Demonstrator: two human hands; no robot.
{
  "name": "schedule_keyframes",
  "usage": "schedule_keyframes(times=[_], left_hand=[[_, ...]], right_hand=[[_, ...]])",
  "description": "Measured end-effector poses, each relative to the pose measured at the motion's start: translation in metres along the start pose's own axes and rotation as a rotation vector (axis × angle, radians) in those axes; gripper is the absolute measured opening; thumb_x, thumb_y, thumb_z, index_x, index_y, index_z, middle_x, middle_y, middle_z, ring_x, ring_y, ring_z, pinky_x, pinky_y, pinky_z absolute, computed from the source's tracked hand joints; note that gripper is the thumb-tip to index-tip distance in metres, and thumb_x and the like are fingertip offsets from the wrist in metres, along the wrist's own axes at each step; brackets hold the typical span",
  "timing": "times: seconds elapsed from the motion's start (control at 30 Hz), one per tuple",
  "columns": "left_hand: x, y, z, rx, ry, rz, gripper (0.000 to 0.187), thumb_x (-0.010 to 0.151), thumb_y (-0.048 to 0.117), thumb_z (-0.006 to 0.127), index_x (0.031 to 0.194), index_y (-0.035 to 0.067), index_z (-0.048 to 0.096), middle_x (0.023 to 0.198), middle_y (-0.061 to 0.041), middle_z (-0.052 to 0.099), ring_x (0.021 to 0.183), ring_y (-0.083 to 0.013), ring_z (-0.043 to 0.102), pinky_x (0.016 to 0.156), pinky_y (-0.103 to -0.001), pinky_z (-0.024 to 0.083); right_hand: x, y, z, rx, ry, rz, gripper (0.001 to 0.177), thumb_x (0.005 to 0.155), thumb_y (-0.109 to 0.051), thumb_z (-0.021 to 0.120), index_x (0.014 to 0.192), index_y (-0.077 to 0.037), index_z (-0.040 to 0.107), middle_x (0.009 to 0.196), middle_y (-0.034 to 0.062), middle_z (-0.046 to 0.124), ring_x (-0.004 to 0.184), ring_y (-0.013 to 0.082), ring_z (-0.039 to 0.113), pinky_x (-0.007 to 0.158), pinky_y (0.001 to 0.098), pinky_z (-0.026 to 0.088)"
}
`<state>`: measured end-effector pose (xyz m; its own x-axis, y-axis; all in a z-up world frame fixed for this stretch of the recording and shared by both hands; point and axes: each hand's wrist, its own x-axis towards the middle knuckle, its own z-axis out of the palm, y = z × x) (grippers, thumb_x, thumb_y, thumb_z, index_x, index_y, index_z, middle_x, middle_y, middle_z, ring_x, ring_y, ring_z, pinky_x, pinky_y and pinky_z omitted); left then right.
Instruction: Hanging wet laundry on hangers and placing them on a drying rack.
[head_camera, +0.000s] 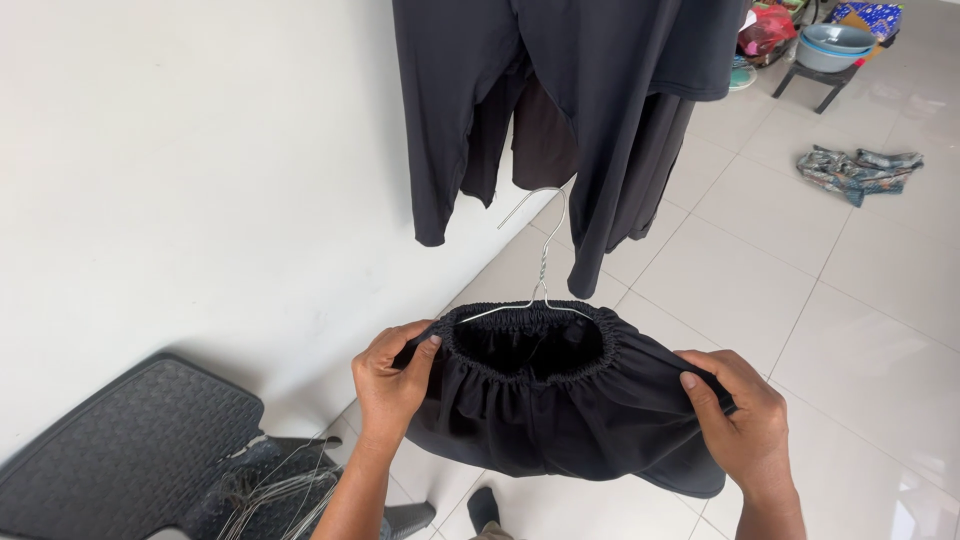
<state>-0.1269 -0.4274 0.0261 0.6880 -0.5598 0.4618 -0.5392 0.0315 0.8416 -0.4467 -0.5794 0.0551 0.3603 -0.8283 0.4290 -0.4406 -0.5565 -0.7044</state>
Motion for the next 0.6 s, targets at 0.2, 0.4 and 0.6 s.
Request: schedule_keyframes(times=[0.2,0.4,0.6], left_hand=[[0.039,-0.02,0.02,-0.001,0.02,-0.094,0.011,0.085,0.012,0.08,0.095,0.009,0.081,0.084,-0.005,0.079,0.07,-0.0123,0.071,0.062,-0.025,0.054],[0.083,-0.036,0.032,-0.101,0.038,-0.046,0.01,0.087,0.012,0.078,0.096,0.008,0.08,0.089,-0.005,0.08,0.077,-0.0105,0.074,0.068,-0.024,0.057],[0.119,-0.044,0.052,0.037,0.05,0.003,0.008,0.087,0.012,0.077,0.094,0.01,0.08,0.084,-0.002,0.08,0.072,-0.012,0.072,0.063,-0.025,0.054]], right_hand=[[0.049,0.01,0.02,-0.052,0.016,-0.071,0.009,0.09,-0.005,0.071,0.097,-0.002,0.075,0.086,0.0061,0.074,0.075,0.0146,0.07,0.063,0.0258,0.054],[0.09,0.016,0.042,-0.054,-0.007,-0.039,0.014,0.088,-0.006,0.073,0.101,-0.002,0.074,0.078,0.0051,0.073,0.064,0.0139,0.067,0.054,0.0264,0.051],[0.113,0.029,0.066,-0.119,0.048,0.001,0.013,0.091,-0.011,0.071,0.102,-0.003,0.074,0.07,0.0057,0.07,0.055,0.013,0.061,0.053,0.0268,0.047]])
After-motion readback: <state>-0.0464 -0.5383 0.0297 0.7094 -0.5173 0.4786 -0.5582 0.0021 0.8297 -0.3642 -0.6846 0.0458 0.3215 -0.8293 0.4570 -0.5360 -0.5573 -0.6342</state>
